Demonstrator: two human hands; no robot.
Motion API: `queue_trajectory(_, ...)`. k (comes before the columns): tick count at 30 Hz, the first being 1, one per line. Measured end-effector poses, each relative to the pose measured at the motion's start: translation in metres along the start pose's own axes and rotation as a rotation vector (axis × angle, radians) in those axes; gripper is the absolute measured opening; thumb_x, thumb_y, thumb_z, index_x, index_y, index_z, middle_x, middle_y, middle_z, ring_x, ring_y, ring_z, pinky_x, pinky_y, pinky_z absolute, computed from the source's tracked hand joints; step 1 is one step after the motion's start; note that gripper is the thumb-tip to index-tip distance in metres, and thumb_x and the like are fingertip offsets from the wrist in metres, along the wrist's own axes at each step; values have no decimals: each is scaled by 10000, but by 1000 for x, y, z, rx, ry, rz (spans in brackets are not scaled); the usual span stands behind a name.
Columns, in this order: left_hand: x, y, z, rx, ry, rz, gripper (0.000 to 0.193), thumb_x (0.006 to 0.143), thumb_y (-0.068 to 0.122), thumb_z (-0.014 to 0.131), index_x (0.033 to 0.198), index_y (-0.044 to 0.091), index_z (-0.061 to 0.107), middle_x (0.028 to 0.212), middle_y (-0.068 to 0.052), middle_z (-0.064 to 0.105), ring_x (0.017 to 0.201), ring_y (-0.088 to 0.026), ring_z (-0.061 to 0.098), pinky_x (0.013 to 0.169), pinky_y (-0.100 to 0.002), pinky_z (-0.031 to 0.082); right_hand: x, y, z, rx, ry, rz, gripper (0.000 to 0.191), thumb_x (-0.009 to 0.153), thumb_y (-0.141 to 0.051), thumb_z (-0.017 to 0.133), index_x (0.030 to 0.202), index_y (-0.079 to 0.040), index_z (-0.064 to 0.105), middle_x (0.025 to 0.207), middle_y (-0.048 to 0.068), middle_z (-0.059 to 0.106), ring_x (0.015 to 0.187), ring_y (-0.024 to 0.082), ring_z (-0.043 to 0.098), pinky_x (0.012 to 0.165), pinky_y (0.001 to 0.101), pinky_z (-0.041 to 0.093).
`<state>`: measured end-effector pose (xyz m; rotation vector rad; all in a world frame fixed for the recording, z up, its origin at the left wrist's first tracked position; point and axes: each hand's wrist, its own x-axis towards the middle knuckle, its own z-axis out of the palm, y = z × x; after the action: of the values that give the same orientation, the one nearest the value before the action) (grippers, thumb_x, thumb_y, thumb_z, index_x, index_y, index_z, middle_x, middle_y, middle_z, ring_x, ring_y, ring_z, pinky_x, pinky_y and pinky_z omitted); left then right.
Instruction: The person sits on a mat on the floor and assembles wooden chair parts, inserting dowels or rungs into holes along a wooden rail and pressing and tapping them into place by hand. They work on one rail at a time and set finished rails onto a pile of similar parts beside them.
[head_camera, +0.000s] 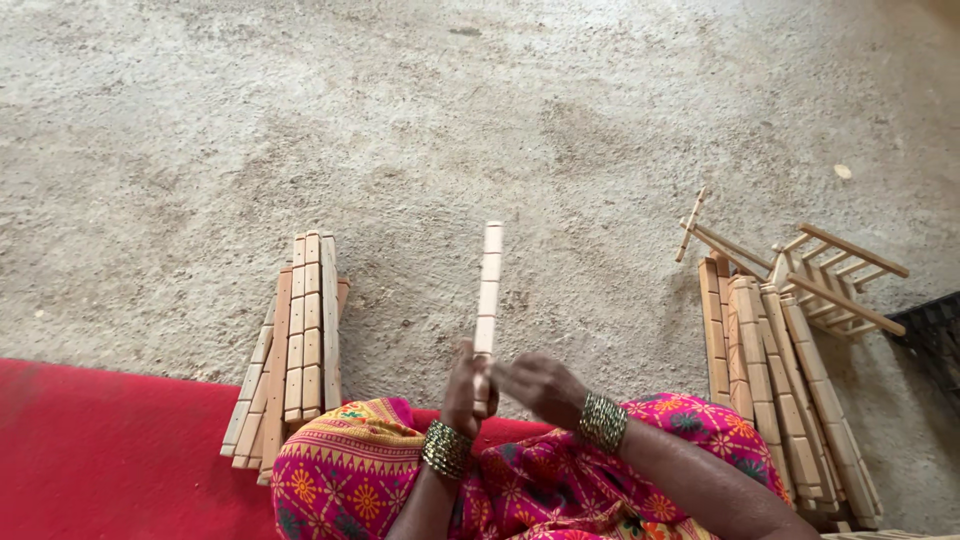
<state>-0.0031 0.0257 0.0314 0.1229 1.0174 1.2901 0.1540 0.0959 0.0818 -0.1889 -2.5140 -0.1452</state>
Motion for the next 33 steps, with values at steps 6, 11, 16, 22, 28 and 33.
queue_trajectory(6, -25, 6, 17, 432, -333, -51, 581, 872, 197, 716, 1398, 64, 510, 624, 37, 561, 402, -53, 427, 329, -215, 348, -28, 104, -2, -387, -26, 572, 102, 980, -128, 670, 892, -103, 714, 735, 69, 695, 613, 150, 634, 418, 230, 532)
queue_trajectory(11, -36, 6, 14, 447, -481, -72, 518, 925, 175, 709, 1390, 93, 495, 591, 33, 533, 401, -47, 421, 344, -210, 327, -53, 160, -40, -457, 13, 1220, 144, 1030, -143, 590, 1055, -88, 720, 829, 93, 731, 665, 175, 693, 487, 311, 595)
queue_trajectory(16, -33, 1, 9, 242, -689, -116, 363, 1038, 296, 598, 1217, -12, 526, 633, -28, 597, 373, -78, 474, 331, -218, 395, -48, 152, -58, 1200, 993, 1508, 493, 866, 163, 443, 1307, 43, 629, 1248, 170, 746, 1039, 165, 755, 852, 273, 645)
queue_trajectory(22, -33, -10, 7, 25, -714, -281, 391, 1078, 339, 502, 1279, 3, 482, 660, -71, 624, 419, -123, 566, 369, -240, 481, -33, 137, -48, 1796, 1143, 1580, 391, 1038, -95, 401, 1368, 90, 504, 1235, 264, 683, 967, 311, 694, 816, 411, 647)
queue_trajectory(28, -8, -31, 8, 660, -501, -90, 417, 1034, 313, 574, 1344, 56, 471, 660, -6, 592, 461, -96, 538, 377, -242, 458, -53, 142, -34, 1391, 1192, 1634, 377, 1021, 16, 332, 1346, 62, 517, 1228, 245, 651, 871, 319, 737, 729, 430, 659)
queue_trajectory(33, 5, -49, 0, 758, -371, 18, 411, 1043, 393, 516, 1225, 28, 566, 570, 43, 498, 390, -78, 429, 329, -253, 387, -54, 136, -26, 1147, 1078, 1597, 438, 974, 103, 355, 1319, 12, 609, 1202, 187, 706, 894, 218, 716, 697, 319, 642)
